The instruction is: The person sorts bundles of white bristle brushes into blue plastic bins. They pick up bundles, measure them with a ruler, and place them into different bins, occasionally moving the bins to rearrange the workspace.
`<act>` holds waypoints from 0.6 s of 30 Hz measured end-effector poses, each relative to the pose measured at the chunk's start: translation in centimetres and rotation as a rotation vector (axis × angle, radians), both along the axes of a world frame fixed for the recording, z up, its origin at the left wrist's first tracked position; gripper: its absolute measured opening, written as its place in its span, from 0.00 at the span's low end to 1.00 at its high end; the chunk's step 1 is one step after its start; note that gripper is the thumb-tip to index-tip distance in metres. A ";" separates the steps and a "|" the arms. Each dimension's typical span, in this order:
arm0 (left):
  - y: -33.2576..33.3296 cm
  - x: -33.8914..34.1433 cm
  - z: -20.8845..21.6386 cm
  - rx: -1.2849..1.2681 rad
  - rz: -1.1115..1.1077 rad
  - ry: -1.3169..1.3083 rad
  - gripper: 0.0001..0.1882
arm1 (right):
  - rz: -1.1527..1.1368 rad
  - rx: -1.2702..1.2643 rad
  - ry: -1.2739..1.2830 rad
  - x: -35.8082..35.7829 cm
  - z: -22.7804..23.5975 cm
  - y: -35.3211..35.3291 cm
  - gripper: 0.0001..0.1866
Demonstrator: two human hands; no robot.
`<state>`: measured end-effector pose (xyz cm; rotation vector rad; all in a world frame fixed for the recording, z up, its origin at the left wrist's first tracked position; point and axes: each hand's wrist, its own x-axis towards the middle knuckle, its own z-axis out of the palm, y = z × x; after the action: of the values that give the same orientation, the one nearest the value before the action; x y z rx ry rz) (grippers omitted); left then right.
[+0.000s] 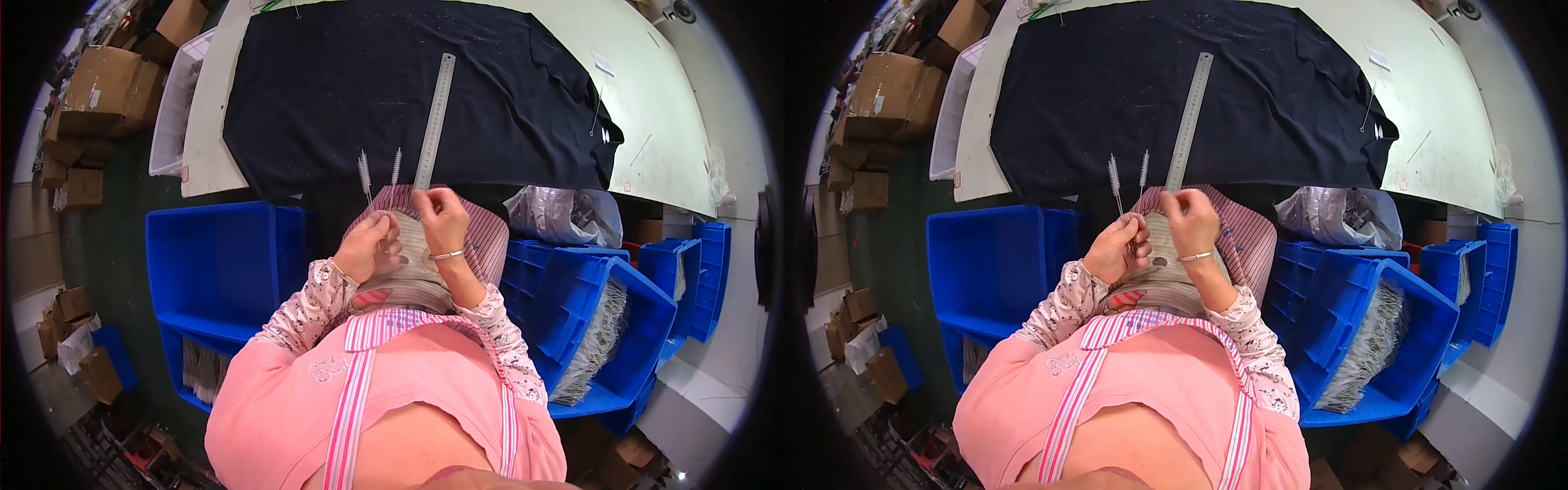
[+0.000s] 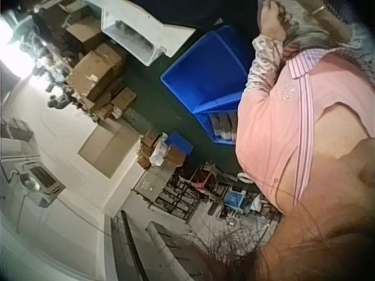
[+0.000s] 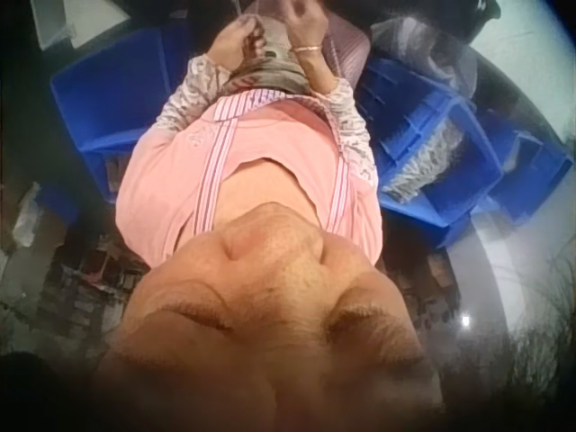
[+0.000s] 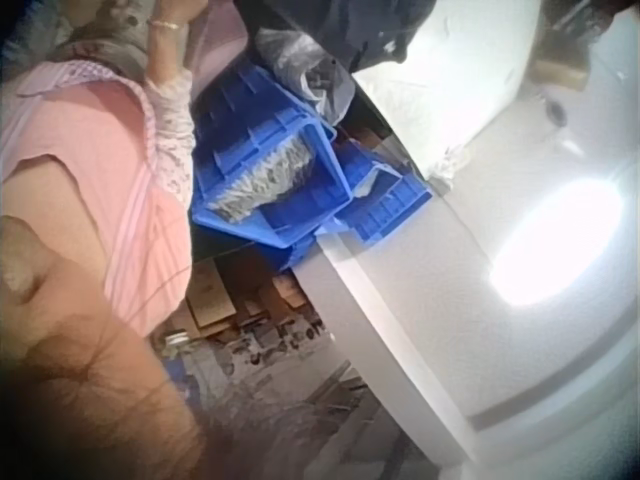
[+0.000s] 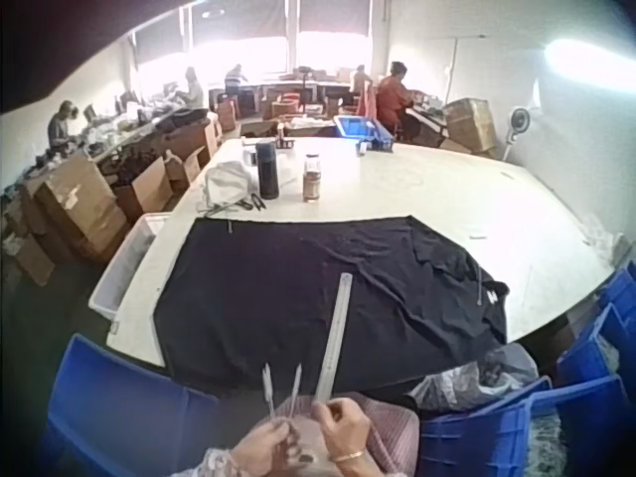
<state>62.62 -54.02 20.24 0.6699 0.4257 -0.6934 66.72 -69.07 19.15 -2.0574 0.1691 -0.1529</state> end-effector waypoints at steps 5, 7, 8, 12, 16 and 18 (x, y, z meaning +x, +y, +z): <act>-0.6 1.5 1.1 0.067 -0.035 -0.061 0.08 | 0.204 0.098 0.261 0.3 -5.6 -1.2 0.25; -1.1 1.9 1.8 0.002 -0.028 -0.043 0.17 | 0.118 0.647 0.415 0.6 -2.9 0.4 0.13; -1.3 2.3 1.4 -0.040 -0.059 -0.096 0.19 | 0.085 0.797 0.332 0.8 -2.8 0.5 0.10; -1.9 2.7 1.8 0.000 -0.036 -0.135 0.12 | -0.007 1.018 0.114 1.0 1.2 -2.6 0.09; -2.2 2.3 1.4 0.070 0.007 -0.164 0.08 | -0.226 0.859 -0.120 3.3 2.8 -9.8 0.11; -1.8 2.1 0.7 0.042 -0.045 -0.209 0.08 | -0.368 0.806 -0.183 4.9 2.7 -14.7 0.10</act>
<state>64.69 -55.86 20.97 0.7854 0.2339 -0.6504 71.64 -83.79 21.84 -1.1893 0.4193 -0.4222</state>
